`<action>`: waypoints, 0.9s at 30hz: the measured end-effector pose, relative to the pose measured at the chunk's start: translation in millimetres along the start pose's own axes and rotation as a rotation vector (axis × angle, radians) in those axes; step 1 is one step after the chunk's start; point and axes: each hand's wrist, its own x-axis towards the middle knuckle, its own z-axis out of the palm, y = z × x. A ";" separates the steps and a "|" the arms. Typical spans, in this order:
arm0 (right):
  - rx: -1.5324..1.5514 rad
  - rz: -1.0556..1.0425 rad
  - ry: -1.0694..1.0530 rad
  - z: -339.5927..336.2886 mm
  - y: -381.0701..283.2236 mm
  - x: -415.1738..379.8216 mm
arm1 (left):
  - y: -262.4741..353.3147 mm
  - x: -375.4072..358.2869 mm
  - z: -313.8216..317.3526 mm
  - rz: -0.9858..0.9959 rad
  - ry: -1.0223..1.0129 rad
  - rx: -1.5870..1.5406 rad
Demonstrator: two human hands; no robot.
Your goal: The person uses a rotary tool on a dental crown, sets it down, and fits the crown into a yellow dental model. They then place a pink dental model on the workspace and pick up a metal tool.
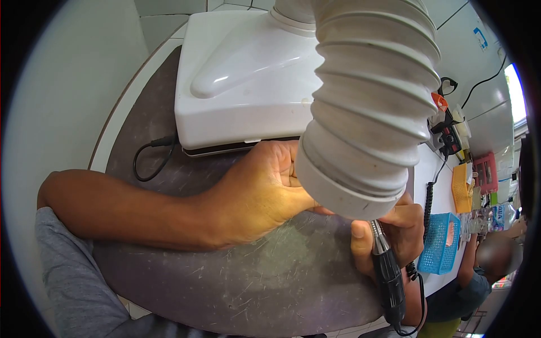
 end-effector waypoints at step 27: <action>0.070 -0.038 0.003 2.1 1.3 1.1 | 9.3 0.5 1.1 -0.147 -0.002 0.050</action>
